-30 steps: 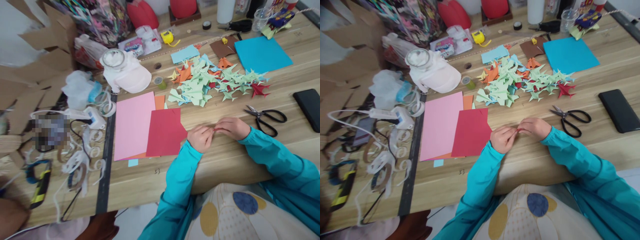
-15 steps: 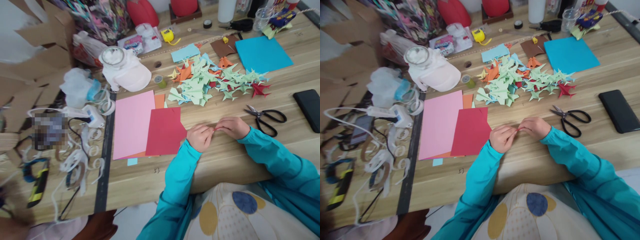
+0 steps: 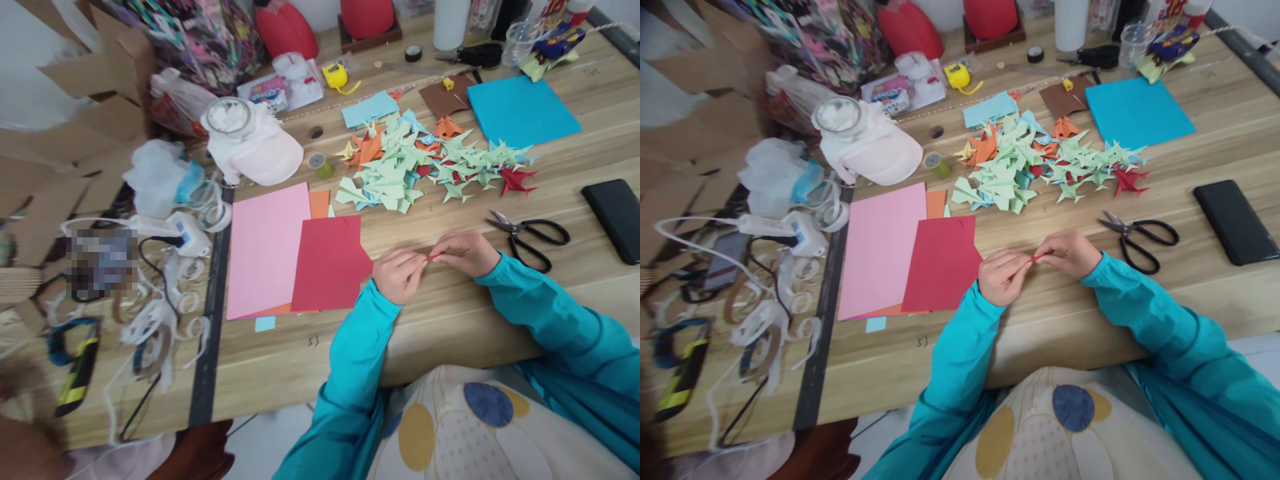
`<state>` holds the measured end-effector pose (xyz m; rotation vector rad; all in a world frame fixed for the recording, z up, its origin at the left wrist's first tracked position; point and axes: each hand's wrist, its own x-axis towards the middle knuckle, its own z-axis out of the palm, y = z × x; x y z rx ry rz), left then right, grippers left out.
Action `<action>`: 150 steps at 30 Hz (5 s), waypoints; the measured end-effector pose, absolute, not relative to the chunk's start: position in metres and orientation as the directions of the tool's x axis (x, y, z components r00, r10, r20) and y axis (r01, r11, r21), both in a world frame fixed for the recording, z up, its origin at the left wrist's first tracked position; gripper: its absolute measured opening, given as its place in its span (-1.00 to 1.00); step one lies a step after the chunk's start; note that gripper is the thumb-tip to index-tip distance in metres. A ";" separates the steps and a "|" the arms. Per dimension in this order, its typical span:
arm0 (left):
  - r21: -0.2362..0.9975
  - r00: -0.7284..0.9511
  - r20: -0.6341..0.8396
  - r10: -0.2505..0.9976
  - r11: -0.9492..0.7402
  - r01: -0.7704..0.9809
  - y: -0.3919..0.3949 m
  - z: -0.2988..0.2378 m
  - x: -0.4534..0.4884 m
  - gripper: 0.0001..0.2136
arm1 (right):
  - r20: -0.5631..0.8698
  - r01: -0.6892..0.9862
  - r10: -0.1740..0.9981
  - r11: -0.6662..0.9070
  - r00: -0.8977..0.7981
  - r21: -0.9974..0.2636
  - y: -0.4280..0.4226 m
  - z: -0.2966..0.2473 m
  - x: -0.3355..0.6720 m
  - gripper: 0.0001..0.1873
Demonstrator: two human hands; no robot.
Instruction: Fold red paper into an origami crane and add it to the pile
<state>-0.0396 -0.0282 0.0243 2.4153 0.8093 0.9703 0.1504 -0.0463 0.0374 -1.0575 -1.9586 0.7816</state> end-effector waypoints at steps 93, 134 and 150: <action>0.697 0.470 0.490 0.734 -0.654 0.295 -0.032 0.020 -0.032 -0.89 | 0.330 0.350 0.875 0.451 -0.353 -0.821 -0.046 0.033 0.146 -0.83; 0.658 0.550 0.483 0.681 -0.697 0.286 -0.030 0.022 -0.036 -0.83 | 0.356 0.255 0.865 0.455 -0.354 -0.853 -0.047 0.032 0.145 -0.89; 0.643 0.540 0.535 0.650 -0.728 0.238 -0.025 0.017 -0.038 -0.84 | 0.358 0.377 0.871 0.473 -0.337 -0.796 -0.046 0.034 0.147 -0.86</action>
